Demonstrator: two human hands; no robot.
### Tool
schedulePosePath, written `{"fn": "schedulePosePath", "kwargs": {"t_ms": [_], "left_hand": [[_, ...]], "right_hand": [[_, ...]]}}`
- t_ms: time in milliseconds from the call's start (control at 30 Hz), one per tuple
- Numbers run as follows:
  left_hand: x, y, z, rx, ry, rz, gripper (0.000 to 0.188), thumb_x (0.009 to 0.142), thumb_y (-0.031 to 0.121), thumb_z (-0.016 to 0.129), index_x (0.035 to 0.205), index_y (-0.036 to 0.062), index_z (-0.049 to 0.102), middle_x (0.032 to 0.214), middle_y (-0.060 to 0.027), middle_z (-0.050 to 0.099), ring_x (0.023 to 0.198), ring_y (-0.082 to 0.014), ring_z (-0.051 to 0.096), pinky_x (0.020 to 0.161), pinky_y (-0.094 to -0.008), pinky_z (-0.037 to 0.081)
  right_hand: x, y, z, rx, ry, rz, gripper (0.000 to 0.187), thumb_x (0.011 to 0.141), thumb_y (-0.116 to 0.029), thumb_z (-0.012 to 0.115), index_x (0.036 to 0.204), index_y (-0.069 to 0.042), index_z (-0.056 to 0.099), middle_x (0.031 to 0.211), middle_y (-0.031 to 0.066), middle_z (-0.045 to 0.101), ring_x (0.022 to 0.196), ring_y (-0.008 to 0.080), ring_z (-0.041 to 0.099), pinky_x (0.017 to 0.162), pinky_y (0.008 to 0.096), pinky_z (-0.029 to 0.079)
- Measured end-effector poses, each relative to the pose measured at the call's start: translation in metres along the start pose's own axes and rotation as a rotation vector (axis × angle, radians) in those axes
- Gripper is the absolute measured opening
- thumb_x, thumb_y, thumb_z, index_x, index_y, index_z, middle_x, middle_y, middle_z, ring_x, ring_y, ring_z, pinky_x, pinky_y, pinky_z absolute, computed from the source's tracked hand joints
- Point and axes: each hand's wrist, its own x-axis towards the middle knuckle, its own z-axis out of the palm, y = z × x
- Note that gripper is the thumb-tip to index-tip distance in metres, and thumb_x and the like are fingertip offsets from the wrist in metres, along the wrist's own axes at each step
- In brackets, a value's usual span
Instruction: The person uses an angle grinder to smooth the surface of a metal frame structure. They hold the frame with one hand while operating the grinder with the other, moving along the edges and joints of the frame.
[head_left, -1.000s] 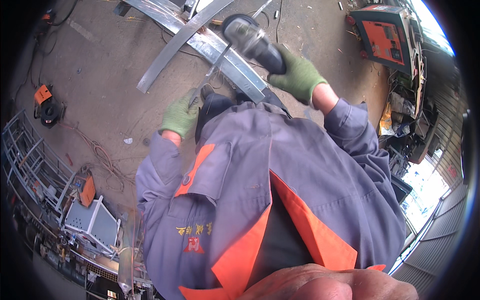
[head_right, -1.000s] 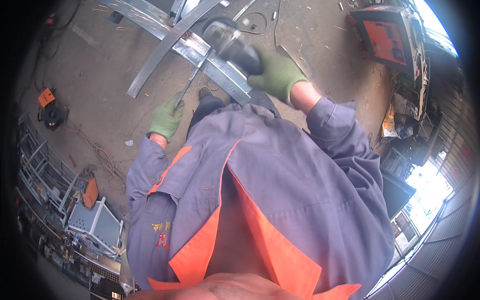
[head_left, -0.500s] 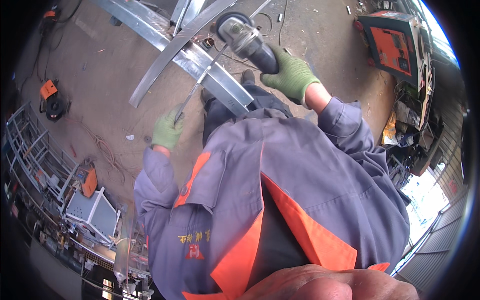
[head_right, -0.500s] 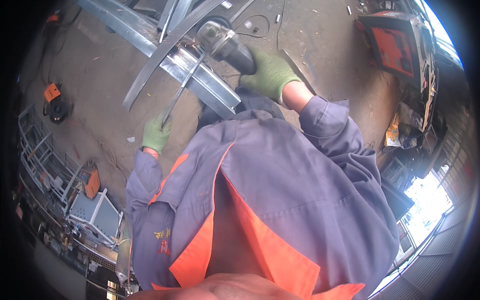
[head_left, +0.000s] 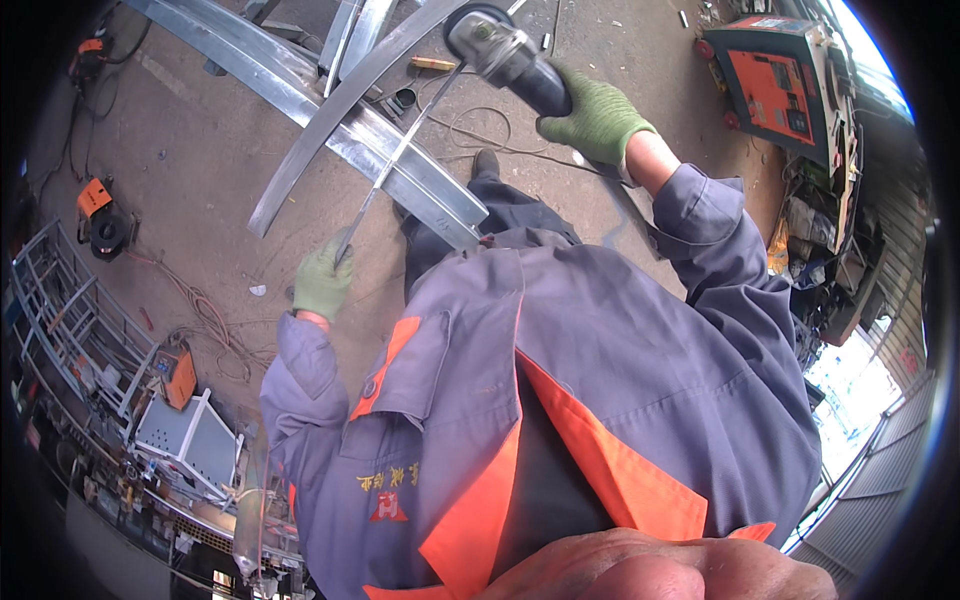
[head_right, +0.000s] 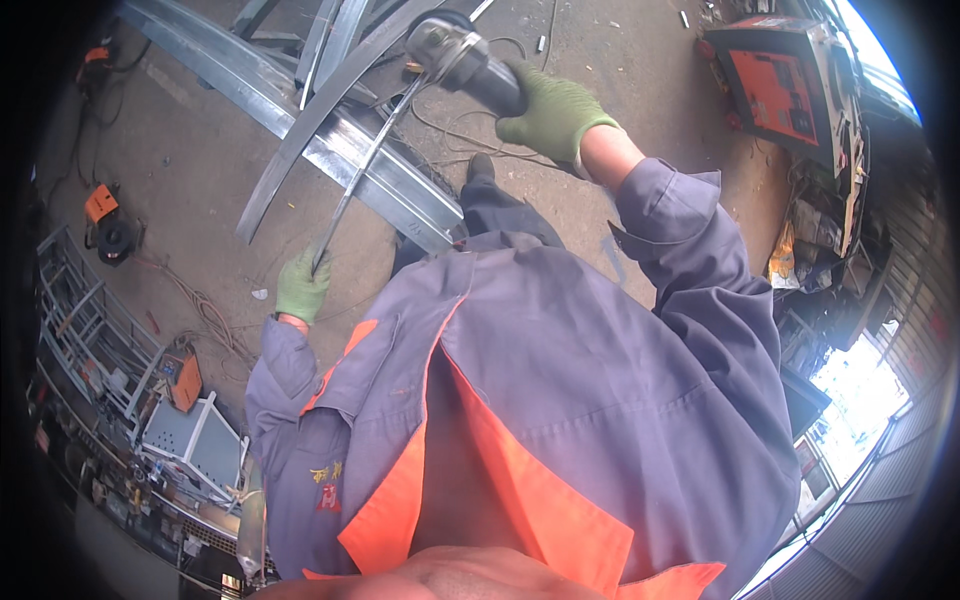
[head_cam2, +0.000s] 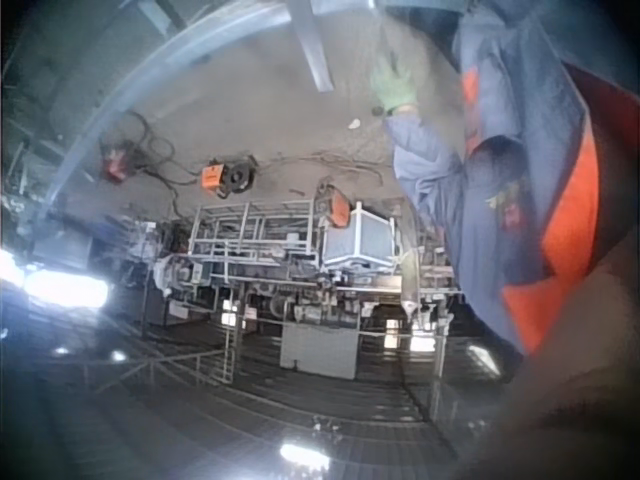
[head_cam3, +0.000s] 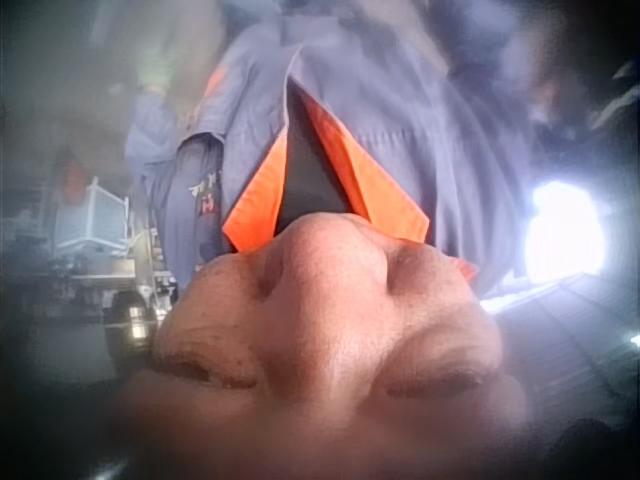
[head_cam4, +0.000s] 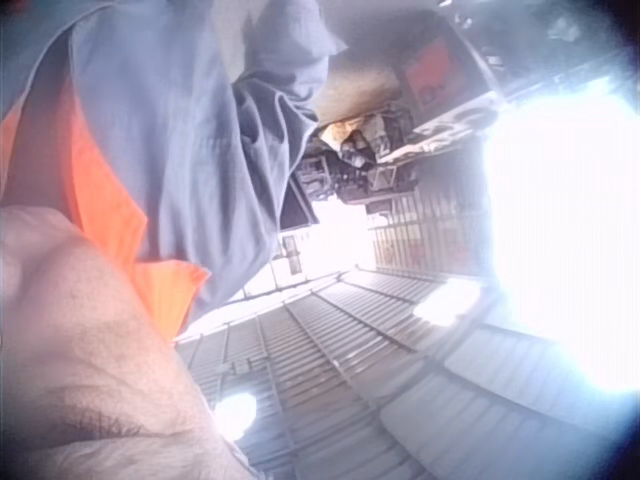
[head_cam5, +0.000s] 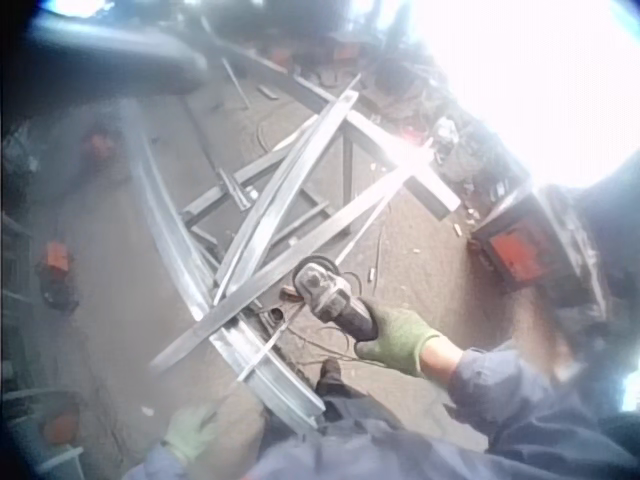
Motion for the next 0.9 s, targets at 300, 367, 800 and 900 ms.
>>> {"fn": "schedulePosePath", "kwargs": {"t_ms": [300,367,800,900], "left_hand": [[-0.001,0.007,-0.002,0.041,-0.047,-0.069,0.035,0.104,0.027,0.071,0.137,0.0147,0.075,0.109,-0.0189,0.079,0.096,-0.0447,0.074,0.083,-0.0545,0.058],[0.001,0.007,-0.002,0.027,0.002,-0.021,0.035,0.104,0.026,0.071,0.137,0.0145,0.075,0.108,-0.0186,0.078,0.094,-0.0447,0.074,0.082,-0.0552,0.058],[0.004,0.013,-0.004,-0.023,0.018,-0.016,0.039,0.1,0.02,0.074,0.139,0.0184,0.072,0.103,-0.0177,0.078,0.091,-0.0455,0.073,0.078,-0.0562,0.056],[0.004,0.012,-0.004,-0.019,-0.02,-0.058,0.037,0.1,0.019,0.074,0.137,0.018,0.072,0.102,-0.0178,0.078,0.091,-0.0454,0.073,0.078,-0.056,0.056]], "right_hand": [[0.084,0.05,-0.076,0.069,0.307,0.163,0.071,0.082,-0.039,0.085,0.142,-0.007,0.066,0.115,0.0203,0.08,0.107,0.035,0.078,0.096,0.0449,0.059],[0.072,0.045,-0.061,0.03,0.223,0.147,0.077,0.084,-0.045,0.086,0.148,-0.009,0.063,0.116,0.0221,0.081,0.111,0.0373,0.078,0.099,0.0443,0.059],[0.08,0.065,-0.089,0.118,0.218,0.228,0.078,0.082,-0.043,0.084,0.149,-0.009,0.063,0.12,0.0215,0.079,0.114,0.0362,0.076,0.104,0.0443,0.057],[0.051,0.061,-0.054,0.064,0.109,0.106,0.079,0.084,-0.036,0.083,0.155,-0.012,0.059,0.132,0.0239,0.076,0.126,0.0418,0.072,0.111,0.0476,0.054]]}}
